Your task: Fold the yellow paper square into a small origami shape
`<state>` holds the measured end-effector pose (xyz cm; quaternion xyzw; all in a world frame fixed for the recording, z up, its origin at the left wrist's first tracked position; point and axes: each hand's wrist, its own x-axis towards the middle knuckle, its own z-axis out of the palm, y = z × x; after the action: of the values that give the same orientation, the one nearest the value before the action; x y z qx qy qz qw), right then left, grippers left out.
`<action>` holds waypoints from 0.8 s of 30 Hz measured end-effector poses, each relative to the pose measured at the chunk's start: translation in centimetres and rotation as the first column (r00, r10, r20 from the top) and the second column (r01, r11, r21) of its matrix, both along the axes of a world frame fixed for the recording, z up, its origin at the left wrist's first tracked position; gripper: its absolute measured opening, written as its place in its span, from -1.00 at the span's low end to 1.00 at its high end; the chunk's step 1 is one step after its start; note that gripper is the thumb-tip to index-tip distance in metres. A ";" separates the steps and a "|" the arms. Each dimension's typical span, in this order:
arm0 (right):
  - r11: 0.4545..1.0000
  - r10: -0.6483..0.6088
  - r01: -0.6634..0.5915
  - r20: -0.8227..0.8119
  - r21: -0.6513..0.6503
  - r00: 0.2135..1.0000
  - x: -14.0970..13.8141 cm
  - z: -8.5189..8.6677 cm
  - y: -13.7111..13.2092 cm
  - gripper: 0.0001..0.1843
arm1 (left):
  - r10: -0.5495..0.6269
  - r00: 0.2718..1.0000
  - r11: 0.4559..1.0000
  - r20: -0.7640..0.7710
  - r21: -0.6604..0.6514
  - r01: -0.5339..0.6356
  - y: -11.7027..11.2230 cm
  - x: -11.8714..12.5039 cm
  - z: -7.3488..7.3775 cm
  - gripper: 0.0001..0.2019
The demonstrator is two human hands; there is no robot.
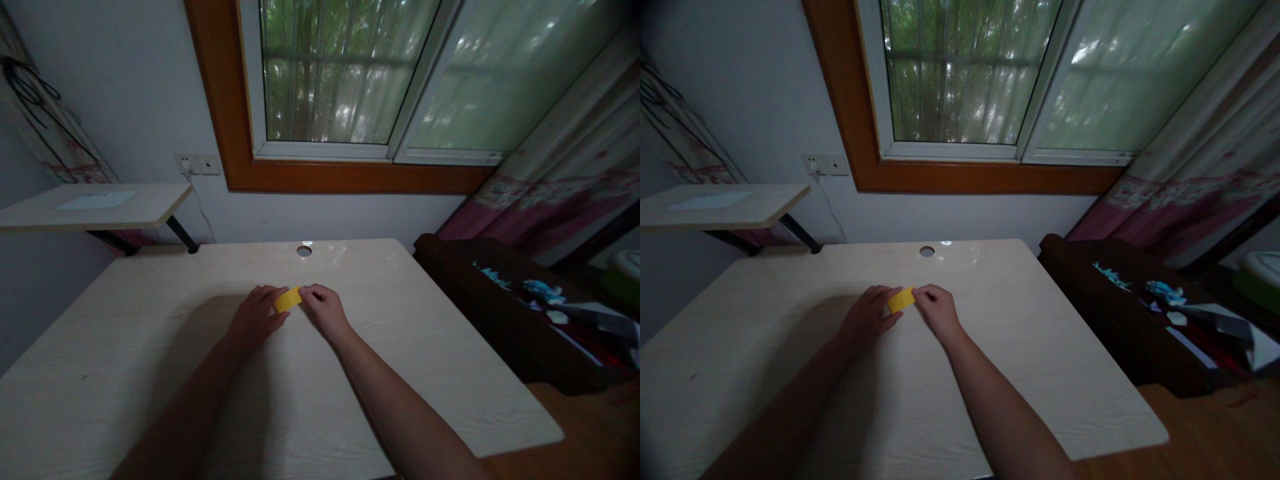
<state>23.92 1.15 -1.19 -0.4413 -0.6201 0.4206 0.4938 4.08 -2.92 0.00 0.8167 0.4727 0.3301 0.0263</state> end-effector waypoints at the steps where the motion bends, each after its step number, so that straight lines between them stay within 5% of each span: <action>1: 1.000 0.000 0.000 -0.002 -0.004 1.000 0.0 0.0 0.0 -0.68 | -0.004 1.000 1.000 -0.006 0.001 0.004 0.0 0.0 -0.1 -0.50; 17: 1.000 0.008 -0.008 -0.032 -0.018 0.999 0.0 0.2 -0.3 -0.73 | -0.006 1.000 1.000 -0.025 -0.024 0.006 -0.1 0.0 -0.4 -0.52; 24: 0.999 0.018 -0.019 -0.033 -0.035 0.999 -0.1 0.5 -0.5 -0.73 | 0.002 1.000 0.999 -0.022 -0.043 -0.003 -0.1 0.1 -0.4 -0.38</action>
<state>23.83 0.67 -0.66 -0.4372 -0.6086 0.4431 0.4920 4.14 -3.05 -0.40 0.8189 0.4810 0.3107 0.0383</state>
